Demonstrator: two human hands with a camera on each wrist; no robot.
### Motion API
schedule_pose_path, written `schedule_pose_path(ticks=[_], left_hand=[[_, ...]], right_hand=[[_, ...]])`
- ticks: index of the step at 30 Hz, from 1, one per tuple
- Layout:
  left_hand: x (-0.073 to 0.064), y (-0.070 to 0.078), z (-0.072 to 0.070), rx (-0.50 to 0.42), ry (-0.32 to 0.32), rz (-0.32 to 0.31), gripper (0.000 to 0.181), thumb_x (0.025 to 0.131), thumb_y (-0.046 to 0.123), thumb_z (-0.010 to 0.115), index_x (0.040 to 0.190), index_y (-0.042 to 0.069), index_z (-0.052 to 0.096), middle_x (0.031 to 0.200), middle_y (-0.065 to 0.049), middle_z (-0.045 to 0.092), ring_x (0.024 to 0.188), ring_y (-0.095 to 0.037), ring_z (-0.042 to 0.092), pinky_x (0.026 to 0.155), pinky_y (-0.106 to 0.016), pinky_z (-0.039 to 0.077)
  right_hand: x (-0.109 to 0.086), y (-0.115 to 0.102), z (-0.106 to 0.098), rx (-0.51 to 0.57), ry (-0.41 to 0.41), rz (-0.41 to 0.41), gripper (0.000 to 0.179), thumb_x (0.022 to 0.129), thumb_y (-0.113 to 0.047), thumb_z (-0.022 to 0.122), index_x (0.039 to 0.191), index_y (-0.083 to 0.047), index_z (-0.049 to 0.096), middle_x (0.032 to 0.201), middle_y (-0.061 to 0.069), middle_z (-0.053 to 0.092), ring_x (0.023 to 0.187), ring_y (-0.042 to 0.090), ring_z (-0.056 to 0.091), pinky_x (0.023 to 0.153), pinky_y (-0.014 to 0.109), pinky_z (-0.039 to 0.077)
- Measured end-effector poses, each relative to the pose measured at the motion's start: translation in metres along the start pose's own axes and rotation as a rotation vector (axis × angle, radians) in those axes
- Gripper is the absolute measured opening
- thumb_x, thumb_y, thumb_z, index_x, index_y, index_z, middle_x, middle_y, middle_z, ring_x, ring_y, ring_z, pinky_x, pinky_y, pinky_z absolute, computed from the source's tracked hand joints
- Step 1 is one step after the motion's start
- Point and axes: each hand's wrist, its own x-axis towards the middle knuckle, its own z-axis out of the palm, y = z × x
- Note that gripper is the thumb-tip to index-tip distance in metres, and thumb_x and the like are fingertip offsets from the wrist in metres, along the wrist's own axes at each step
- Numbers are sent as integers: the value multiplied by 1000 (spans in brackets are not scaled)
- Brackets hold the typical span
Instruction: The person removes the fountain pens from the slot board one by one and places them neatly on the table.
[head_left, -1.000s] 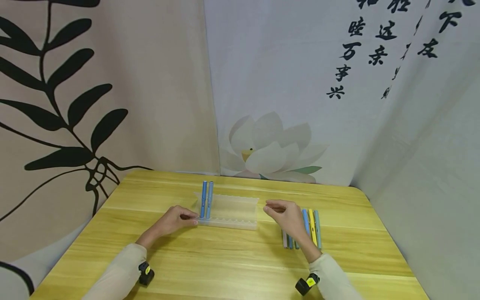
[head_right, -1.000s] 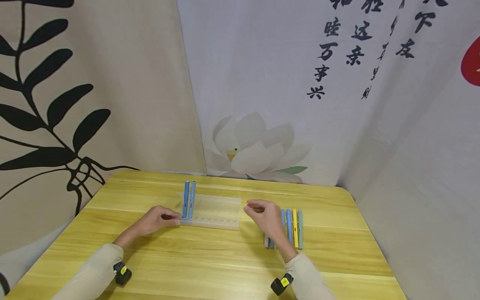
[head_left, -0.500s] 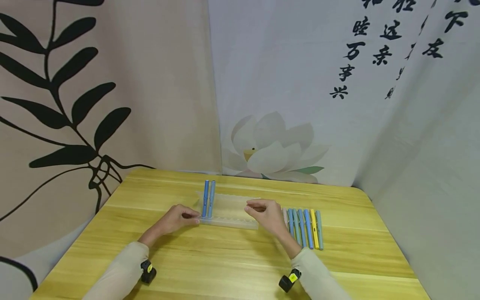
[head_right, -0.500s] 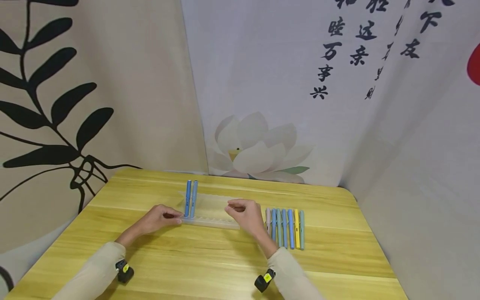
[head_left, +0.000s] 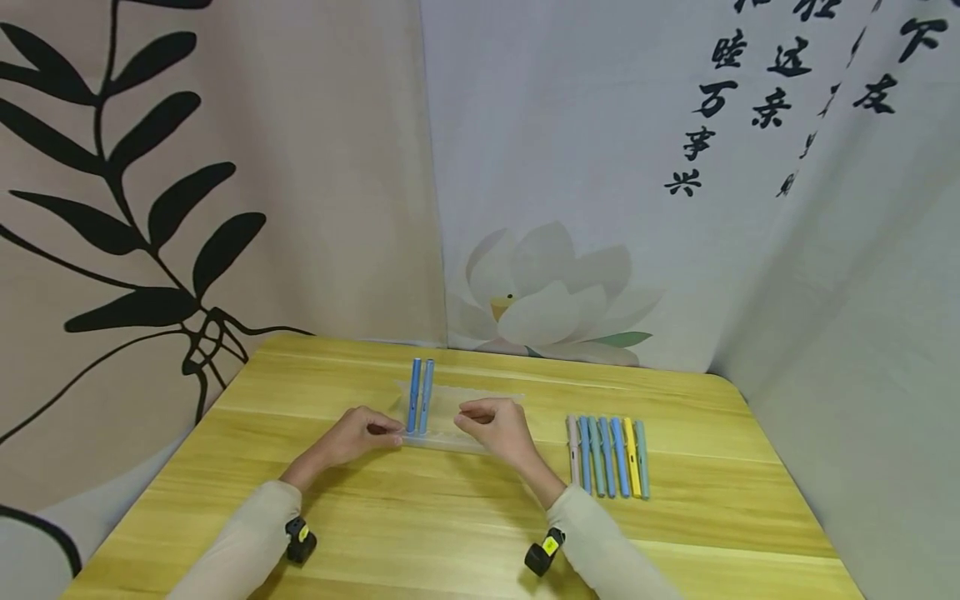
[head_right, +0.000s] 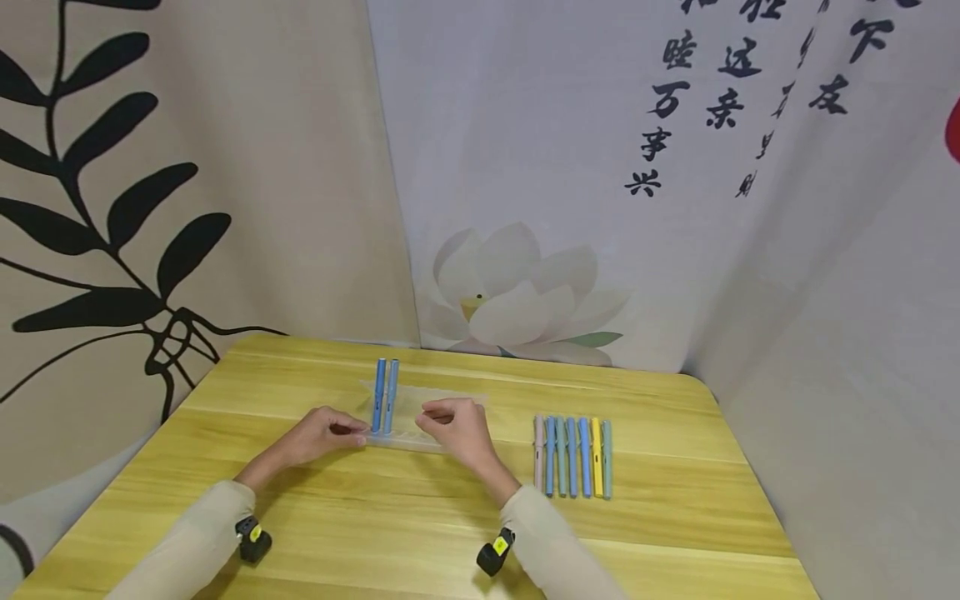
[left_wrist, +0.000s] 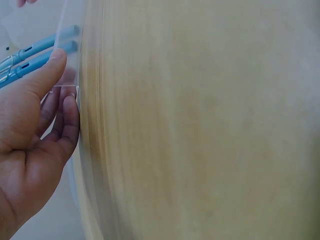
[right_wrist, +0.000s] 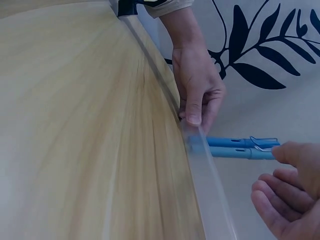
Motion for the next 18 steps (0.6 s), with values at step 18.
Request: schedule_pose_path(ticks=[18], left_hand=[[0, 3, -1, -11, -2, 20, 27, 96, 21, 73, 114, 1, 77, 112, -12, 76, 96, -17, 69, 79, -24, 55]], right_hand=[[28, -5, 45, -7, 42, 54, 23, 92, -17, 77, 107, 1, 79, 99, 10, 78, 84, 18, 75, 67, 26, 58]])
